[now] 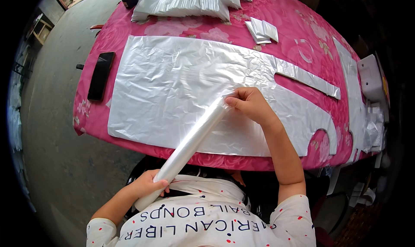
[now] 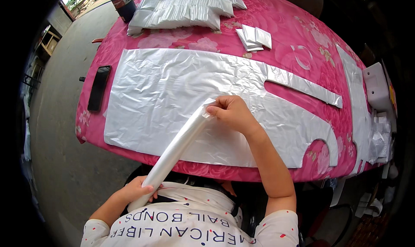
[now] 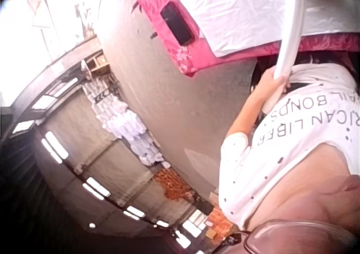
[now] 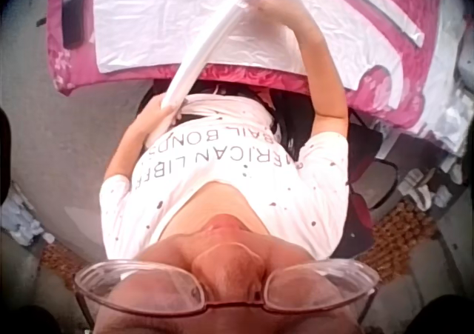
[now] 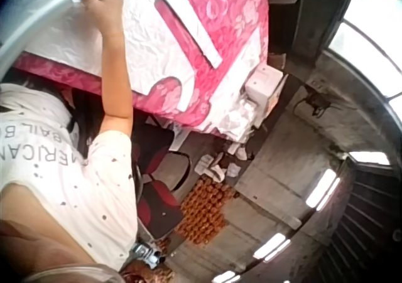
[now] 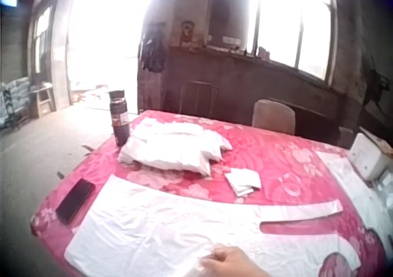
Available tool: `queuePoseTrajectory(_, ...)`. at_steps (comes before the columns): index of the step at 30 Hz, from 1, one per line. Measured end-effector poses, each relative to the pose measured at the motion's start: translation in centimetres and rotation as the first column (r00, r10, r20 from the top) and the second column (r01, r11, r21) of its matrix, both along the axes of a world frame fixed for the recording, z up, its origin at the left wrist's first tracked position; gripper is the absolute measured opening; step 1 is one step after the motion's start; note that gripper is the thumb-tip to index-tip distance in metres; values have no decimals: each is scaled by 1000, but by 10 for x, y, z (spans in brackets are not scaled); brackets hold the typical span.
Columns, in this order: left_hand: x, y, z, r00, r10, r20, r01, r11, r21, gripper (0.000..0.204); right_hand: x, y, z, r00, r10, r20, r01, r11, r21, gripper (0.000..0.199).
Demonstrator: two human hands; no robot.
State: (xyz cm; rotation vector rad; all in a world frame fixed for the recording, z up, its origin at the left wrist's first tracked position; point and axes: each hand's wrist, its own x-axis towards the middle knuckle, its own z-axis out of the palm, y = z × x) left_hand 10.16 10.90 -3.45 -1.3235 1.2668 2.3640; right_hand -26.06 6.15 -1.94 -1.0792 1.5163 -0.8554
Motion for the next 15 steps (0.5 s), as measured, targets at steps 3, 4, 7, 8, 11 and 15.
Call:
queuePoseTrajectory(3,1,-4,4,999,-13,34,10,998,67,42,-19,1,-6,992,-99,-74,92,991,-93,15)
queuePoseTrajectory(4,3,-6,5,999,-27,47,22,994,103,36,-29,1,-10,983,-154,-98,139,980,-145,15)
queuePoseTrajectory(7,12,-8,4,995,-73,72,65,992,106,35,-94,3,-22,879,-353,-322,255,917,-308,15)
queuePoseTrajectory(8,17,-9,3,993,-93,74,87,992,88,36,-116,6,-26,850,-430,-306,316,879,-356,16)
queuePoseTrajectory(11,31,-14,8,969,-216,122,225,972,-72,41,-165,18,-24,670,-537,-513,343,836,-428,19)
queuePoseTrajectory(15,26,-39,25,864,-432,257,499,798,-337,48,-189,26,-24,560,-559,-611,288,823,-489,21)
